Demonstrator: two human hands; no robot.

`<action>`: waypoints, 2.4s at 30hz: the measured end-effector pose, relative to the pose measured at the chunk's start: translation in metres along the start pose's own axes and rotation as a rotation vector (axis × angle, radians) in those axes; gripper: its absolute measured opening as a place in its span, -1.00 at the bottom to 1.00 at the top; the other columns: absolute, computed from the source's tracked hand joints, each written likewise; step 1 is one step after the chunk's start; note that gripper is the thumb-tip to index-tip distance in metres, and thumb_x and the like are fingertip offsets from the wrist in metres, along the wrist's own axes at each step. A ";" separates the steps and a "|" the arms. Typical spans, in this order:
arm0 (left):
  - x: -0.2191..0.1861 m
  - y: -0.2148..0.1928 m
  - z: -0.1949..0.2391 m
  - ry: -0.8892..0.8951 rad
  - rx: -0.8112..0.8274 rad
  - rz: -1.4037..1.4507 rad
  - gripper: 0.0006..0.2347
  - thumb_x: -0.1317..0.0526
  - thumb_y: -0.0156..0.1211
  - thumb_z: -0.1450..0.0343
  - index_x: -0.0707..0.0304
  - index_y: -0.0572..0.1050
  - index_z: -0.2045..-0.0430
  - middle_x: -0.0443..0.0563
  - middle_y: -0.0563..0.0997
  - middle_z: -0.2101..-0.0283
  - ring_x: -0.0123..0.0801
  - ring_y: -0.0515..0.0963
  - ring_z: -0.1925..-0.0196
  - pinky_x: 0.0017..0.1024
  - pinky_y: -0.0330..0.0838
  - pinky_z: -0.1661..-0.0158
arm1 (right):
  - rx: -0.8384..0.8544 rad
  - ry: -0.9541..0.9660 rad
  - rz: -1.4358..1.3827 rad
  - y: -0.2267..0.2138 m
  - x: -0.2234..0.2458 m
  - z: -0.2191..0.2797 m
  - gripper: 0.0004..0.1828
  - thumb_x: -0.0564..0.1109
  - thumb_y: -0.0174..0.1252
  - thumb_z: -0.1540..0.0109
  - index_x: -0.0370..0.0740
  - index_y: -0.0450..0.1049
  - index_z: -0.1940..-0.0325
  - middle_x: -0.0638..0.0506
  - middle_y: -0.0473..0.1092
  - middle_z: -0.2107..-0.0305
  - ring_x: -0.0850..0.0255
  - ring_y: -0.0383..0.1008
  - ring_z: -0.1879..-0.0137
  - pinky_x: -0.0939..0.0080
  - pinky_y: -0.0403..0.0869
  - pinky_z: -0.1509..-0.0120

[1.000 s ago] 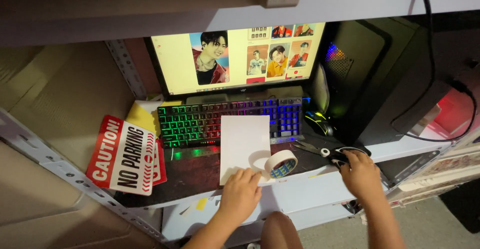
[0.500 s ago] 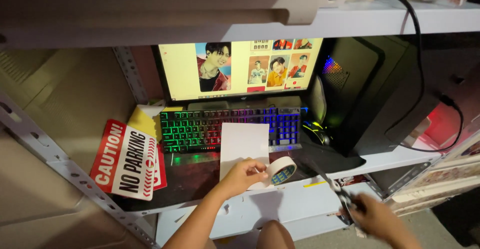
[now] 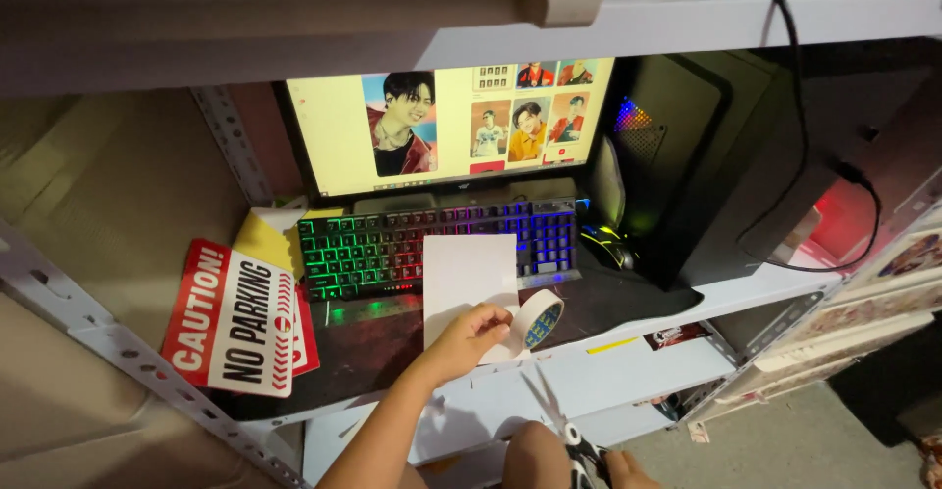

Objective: Applying double-sided tape to the back of printed signs and cutting the tape to size using scissors.

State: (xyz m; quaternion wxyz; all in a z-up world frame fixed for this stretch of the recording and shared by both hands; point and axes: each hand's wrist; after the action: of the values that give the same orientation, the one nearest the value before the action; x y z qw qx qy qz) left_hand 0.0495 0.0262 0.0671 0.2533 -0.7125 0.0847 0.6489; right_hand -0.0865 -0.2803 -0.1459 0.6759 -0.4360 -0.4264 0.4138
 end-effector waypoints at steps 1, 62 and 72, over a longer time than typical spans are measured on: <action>-0.007 0.000 0.003 0.003 0.004 -0.003 -0.85 0.22 0.04 -0.53 0.14 0.55 0.13 -0.16 0.58 0.10 -0.49 0.48 0.07 -0.50 0.31 -0.04 | -0.004 0.003 -0.004 -0.002 0.002 -0.006 -0.70 0.27 0.08 -0.18 0.33 0.35 0.03 0.27 0.35 0.11 0.17 0.54 0.24 0.26 0.41 0.18; -0.019 -0.001 0.012 -0.013 0.043 -0.076 -0.88 0.17 -0.05 -0.58 0.10 0.47 0.19 -0.15 0.50 0.10 -0.45 0.42 0.14 -0.46 0.28 0.05 | -0.029 0.201 0.301 -0.053 0.129 0.048 -0.44 0.51 -0.12 -0.21 0.08 0.34 0.09 0.20 0.52 0.18 0.17 0.63 0.12 -0.01 0.46 0.11; -0.018 0.017 -0.016 -0.034 0.006 -0.086 -0.80 0.11 -0.21 -0.60 0.08 0.39 0.05 -0.08 0.52 0.04 -0.42 0.45 0.06 -0.42 0.29 0.01 | 0.167 0.135 0.157 -0.134 0.141 0.076 -0.40 0.55 -0.14 -0.20 0.10 0.34 0.05 0.11 0.51 0.07 0.04 0.57 -0.04 -0.02 0.46 -0.04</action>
State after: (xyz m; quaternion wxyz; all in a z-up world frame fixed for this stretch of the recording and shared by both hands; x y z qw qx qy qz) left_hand 0.0532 0.0005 0.0806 0.2845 -0.7036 0.0513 0.6491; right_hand -0.0910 -0.1686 0.0304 0.7028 -0.4371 -0.3085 0.4689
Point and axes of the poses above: each hand's wrist, its own z-axis away from the middle knuckle, its own y-axis out of the palm, x = y × z
